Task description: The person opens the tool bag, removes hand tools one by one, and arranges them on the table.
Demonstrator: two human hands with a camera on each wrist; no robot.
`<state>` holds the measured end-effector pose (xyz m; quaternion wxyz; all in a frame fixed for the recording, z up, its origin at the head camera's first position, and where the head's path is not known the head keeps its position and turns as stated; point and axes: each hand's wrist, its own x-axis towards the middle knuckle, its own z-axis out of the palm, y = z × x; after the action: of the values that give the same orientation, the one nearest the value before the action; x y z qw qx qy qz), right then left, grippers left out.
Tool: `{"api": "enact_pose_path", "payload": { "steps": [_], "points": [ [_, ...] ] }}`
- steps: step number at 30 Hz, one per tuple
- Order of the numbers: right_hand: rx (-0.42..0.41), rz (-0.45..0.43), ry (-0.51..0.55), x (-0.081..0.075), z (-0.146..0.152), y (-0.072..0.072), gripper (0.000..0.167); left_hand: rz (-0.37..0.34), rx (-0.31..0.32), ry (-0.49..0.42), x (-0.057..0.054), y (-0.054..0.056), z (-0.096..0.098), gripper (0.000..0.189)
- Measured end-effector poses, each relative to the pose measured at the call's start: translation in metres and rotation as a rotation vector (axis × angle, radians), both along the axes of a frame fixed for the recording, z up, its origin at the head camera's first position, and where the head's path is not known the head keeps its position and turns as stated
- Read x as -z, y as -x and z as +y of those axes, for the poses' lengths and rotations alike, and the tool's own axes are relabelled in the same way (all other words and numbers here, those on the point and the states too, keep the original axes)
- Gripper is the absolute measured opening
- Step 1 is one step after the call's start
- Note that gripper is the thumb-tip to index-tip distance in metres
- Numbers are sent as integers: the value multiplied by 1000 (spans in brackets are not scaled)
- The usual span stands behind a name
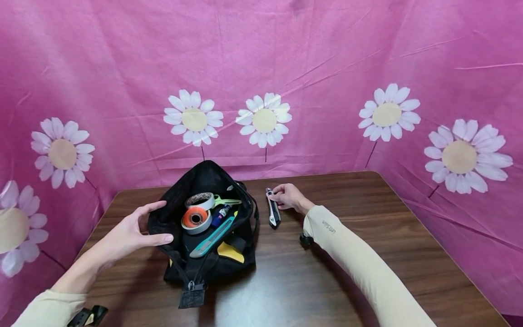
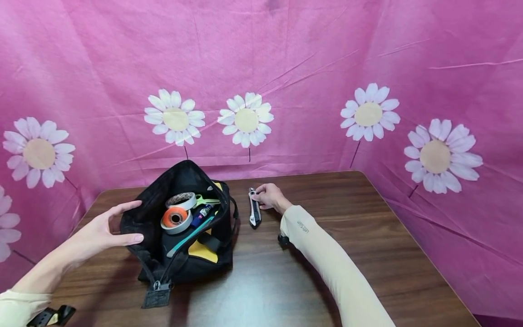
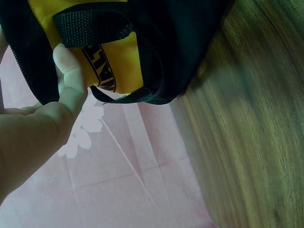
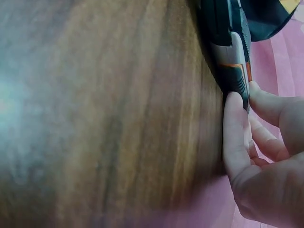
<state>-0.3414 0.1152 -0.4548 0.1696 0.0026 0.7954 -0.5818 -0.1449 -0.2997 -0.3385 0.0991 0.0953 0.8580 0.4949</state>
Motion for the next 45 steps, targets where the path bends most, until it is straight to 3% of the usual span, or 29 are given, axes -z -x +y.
{"api": "enact_pose_path", "payload": {
  "steps": [12,32,36,42,45],
  "points": [
    [-13,7,-20,1,0,-1,32,42,-7,16,5,-1,-1,88],
    [-24,41,-37,2,1,2,38,35,-14,14,4,-3,1,88],
    [-58,2,6,-2,5,3,41,48,-17,49,3,-2,1,88],
    [-62,-132,109,-12,12,6,50,45,-24,83,1,-1,0,89],
    [-75,-141,108,-18,12,5,53,32,-27,89,1,-2,1,89]
  ]
}}
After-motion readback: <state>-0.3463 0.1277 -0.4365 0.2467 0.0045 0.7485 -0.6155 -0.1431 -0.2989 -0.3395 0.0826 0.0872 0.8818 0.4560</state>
